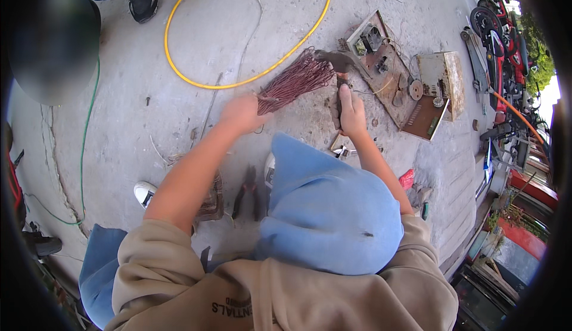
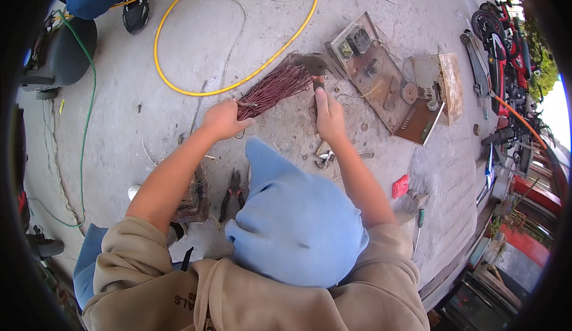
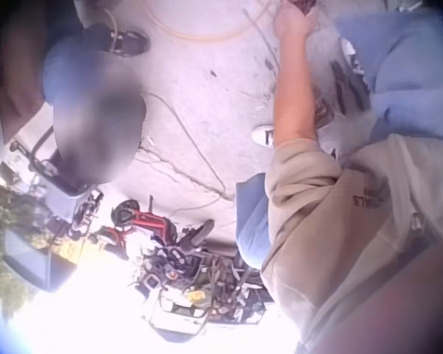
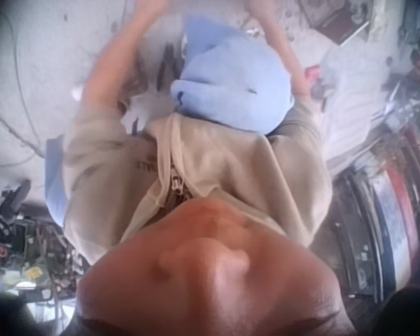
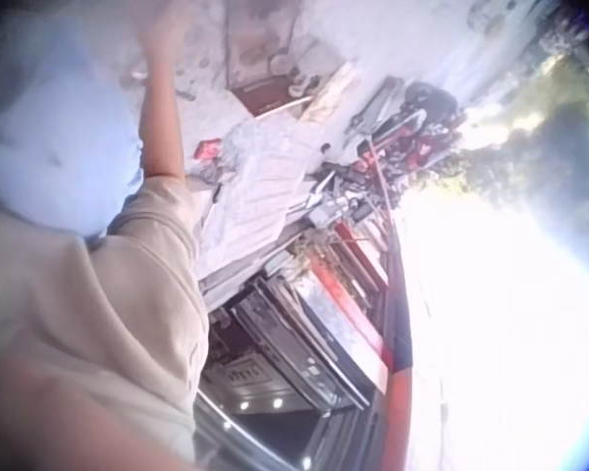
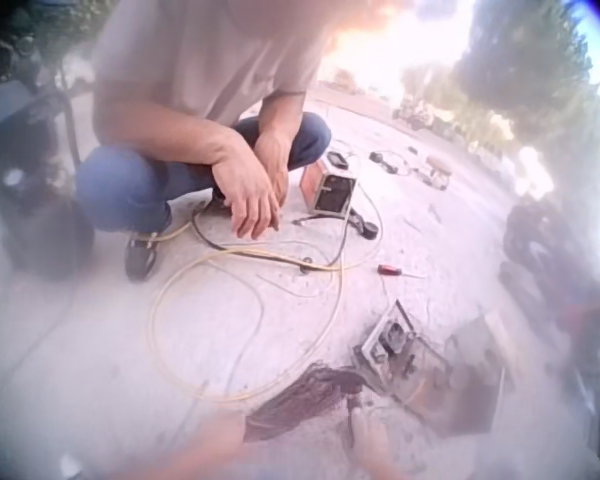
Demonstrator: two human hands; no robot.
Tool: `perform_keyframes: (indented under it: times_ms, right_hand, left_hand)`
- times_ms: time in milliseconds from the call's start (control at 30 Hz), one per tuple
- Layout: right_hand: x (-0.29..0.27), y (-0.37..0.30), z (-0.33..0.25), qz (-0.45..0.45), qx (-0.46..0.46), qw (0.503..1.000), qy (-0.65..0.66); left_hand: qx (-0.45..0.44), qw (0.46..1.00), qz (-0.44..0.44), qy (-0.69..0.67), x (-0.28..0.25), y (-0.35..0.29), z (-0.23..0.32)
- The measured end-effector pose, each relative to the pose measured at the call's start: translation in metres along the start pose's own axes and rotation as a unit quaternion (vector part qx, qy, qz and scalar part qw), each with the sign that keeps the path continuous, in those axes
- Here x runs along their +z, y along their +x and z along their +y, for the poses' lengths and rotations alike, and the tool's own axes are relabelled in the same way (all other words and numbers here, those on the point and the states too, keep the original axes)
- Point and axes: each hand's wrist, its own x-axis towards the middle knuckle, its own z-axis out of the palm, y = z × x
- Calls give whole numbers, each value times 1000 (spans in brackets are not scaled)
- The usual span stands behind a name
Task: The person sits on the floor and winds a reddish-brown wire around a rectangular wooden block. They repeatedly wrap the wire, adjust the bundle, and use a hammer to tap the block, likely to compact the windings.
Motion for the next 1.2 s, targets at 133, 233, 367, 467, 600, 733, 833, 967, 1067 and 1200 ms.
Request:
perform_keyframes:
  times_ms: [133, 233, 367, 467, 600, 733, 833, 967, 1067, 1200]
  right_hand:
    - [-32, -23, -21, 41, -88, 995, -23]
    - [-37, -27, -50, 79, -100, 984, -122]
    - [-5, -5, -26, 73, -253, 948, -181]
    - [44, 25, 42, 31, -230, 934, -273]
    - [45, 33, 35, -10, -156, 930, -333]
    - [6, 22, -10, -30, -170, 939, -296]
    - [-7, 4, -49, 46, -154, 960, -228]
    - [3, 6, -18, 91, -219, 955, -178]
    - [17, 7, 52, 24, -132, 920, -367]
    - [38, 18, 84, 49, -140, 939, -309]
  left_hand:
    - [-70, 866, -189, -457, 20, 0, -21]
    - [-141, 732, -220, -629, 12, -10, -15]
    - [-152, 675, -215, -690, 13, -13, -23]
    - [-162, 674, -214, -688, 20, -13, -27]
    - [-176, 712, -171, -658, 31, -8, -39]
    - [-133, 824, -125, -537, 27, -14, -29]
    - [-92, 904, -105, -403, 12, -15, -26]
    - [-59, 989, -12, -133, -18, -18, -12]
    - [-50, 998, 41, 18, -29, -23, 3]
    - [27, 948, 266, 175, 9, -22, 9]
